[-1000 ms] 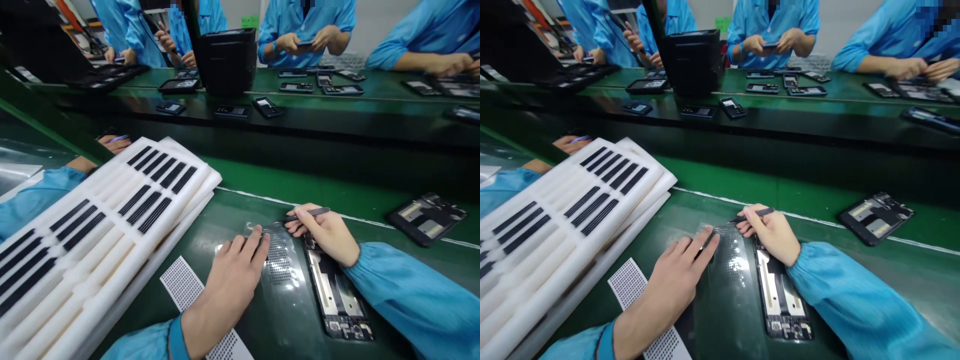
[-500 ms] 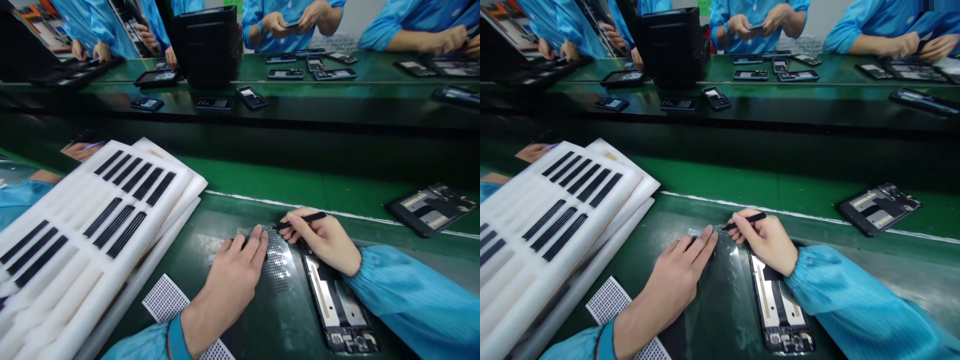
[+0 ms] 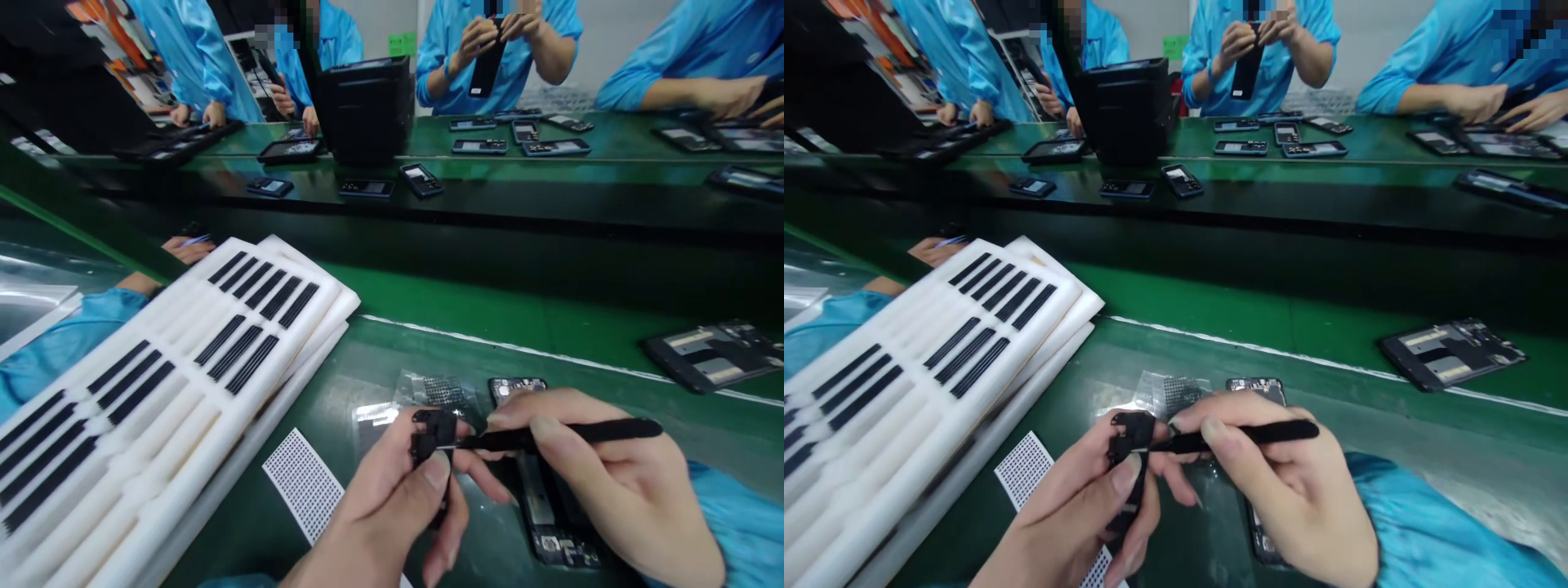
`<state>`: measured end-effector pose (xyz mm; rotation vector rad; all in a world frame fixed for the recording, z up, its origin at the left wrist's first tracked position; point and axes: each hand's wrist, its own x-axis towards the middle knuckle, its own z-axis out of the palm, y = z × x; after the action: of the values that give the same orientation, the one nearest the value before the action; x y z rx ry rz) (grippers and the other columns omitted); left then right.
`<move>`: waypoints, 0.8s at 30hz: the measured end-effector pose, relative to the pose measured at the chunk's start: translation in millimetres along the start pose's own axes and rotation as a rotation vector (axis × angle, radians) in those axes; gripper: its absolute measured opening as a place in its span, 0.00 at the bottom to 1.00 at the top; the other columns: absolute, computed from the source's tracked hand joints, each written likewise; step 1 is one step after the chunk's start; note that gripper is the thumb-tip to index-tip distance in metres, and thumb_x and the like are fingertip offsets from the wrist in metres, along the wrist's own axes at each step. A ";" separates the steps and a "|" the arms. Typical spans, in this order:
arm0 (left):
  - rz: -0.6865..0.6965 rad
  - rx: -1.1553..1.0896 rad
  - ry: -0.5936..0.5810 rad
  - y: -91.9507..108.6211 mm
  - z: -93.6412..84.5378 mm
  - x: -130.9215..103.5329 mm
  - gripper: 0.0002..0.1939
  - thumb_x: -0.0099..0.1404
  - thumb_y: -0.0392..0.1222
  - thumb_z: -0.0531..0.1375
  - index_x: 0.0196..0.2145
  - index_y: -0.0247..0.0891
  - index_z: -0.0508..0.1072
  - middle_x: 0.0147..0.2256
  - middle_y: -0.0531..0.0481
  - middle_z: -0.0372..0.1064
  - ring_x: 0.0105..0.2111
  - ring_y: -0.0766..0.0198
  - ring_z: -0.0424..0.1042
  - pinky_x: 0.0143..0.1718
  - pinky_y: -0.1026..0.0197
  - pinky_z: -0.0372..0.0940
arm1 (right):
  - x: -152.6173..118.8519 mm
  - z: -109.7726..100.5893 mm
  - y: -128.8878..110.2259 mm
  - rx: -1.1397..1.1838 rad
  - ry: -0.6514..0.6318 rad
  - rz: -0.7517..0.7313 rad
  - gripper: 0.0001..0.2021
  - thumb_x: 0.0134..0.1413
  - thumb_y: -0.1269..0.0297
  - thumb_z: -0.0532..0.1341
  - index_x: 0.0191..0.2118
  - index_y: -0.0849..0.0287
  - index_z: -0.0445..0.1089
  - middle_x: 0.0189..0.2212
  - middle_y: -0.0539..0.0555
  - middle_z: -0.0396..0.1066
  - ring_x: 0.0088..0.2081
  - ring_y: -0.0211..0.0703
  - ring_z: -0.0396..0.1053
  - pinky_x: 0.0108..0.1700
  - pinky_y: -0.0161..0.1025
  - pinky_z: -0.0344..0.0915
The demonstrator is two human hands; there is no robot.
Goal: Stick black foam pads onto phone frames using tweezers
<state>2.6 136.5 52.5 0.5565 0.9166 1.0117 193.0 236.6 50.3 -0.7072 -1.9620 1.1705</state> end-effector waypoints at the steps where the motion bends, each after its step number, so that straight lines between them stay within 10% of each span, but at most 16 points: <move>1: -0.007 -0.028 -0.007 0.1 1.7 -2.5 0.14 0.75 0.48 0.52 0.52 0.37 0.63 0.25 0.56 0.66 0.18 0.74 0.56 0.25 0.66 0.55 | -0.9 0.9 0.1 0.015 -0.009 0.007 0.10 0.69 0.65 0.58 0.45 0.46 0.77 0.38 0.46 0.81 0.38 0.37 0.80 0.41 0.25 0.76; 13: -0.016 -0.001 -0.014 -1.6 14.1 -14.0 0.17 0.75 0.52 0.53 0.49 0.36 0.67 0.25 0.56 0.61 0.20 0.74 0.56 0.26 0.66 0.56 | 5.6 7.7 -12.3 0.135 -0.116 -0.094 0.10 0.73 0.62 0.52 0.48 0.47 0.71 0.25 0.44 0.78 0.30 0.33 0.79 0.45 0.27 0.74; 24: 0.036 -0.016 0.093 -11.5 17.8 -30.0 0.25 0.74 0.49 0.54 0.64 0.41 0.58 0.42 0.42 0.73 0.23 0.73 0.63 0.28 0.64 0.60 | -10.0 -0.4 -9.6 0.023 -0.114 -0.100 0.11 0.70 0.61 0.55 0.49 0.44 0.73 0.36 0.50 0.81 0.41 0.47 0.79 0.39 0.38 0.77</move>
<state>16.5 104.6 64.5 0.5178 0.9827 1.0833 198.2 225.1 56.0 -0.5349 -2.0493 1.1938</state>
